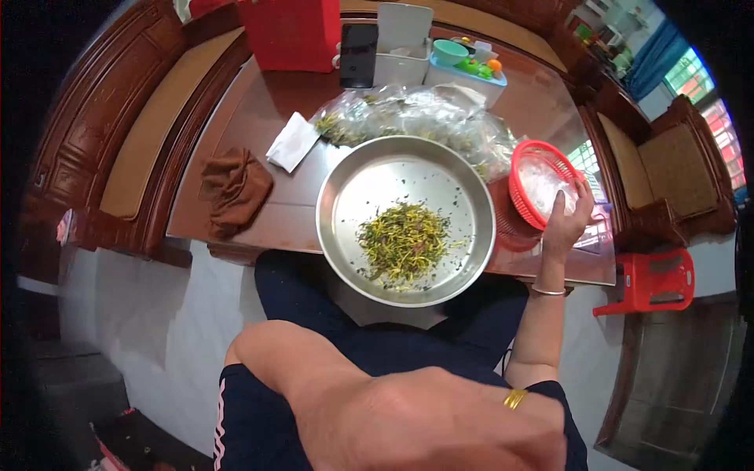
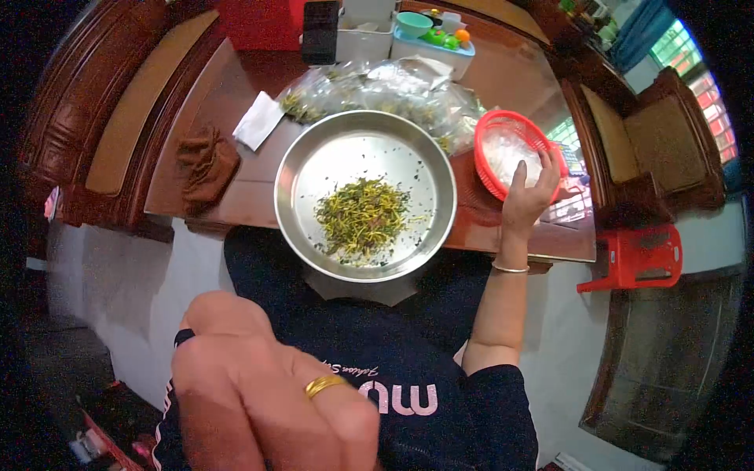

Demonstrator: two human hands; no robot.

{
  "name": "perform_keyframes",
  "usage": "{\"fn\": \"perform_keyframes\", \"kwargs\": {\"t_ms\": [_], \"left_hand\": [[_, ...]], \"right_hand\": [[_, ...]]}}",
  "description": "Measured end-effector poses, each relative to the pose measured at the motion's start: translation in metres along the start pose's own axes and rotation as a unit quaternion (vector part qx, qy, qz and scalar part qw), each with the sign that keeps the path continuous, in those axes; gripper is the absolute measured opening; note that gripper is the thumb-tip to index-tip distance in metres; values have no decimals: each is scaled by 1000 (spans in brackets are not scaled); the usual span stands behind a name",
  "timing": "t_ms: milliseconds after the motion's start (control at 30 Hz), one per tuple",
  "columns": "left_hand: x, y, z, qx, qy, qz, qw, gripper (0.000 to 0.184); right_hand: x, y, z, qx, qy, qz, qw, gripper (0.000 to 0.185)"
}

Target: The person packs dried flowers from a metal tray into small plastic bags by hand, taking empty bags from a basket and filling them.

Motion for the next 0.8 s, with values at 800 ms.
{"fn": "perform_keyframes", "kwargs": {"t_ms": [800], "left_hand": [[-53,398,-18,828,60,229,509,28]], "right_hand": [[-82,-49,-38,125,-6,-166,978,23]]}}
Point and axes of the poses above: each hand's wrist, its own x-axis towards the middle knuckle, its own y-axis out of the back of the hand, z = x × y, the point moved 10 cm from there along x, towards the middle knuckle, and after that the axes turned 8 degrees about z, right-handed, at the moved point
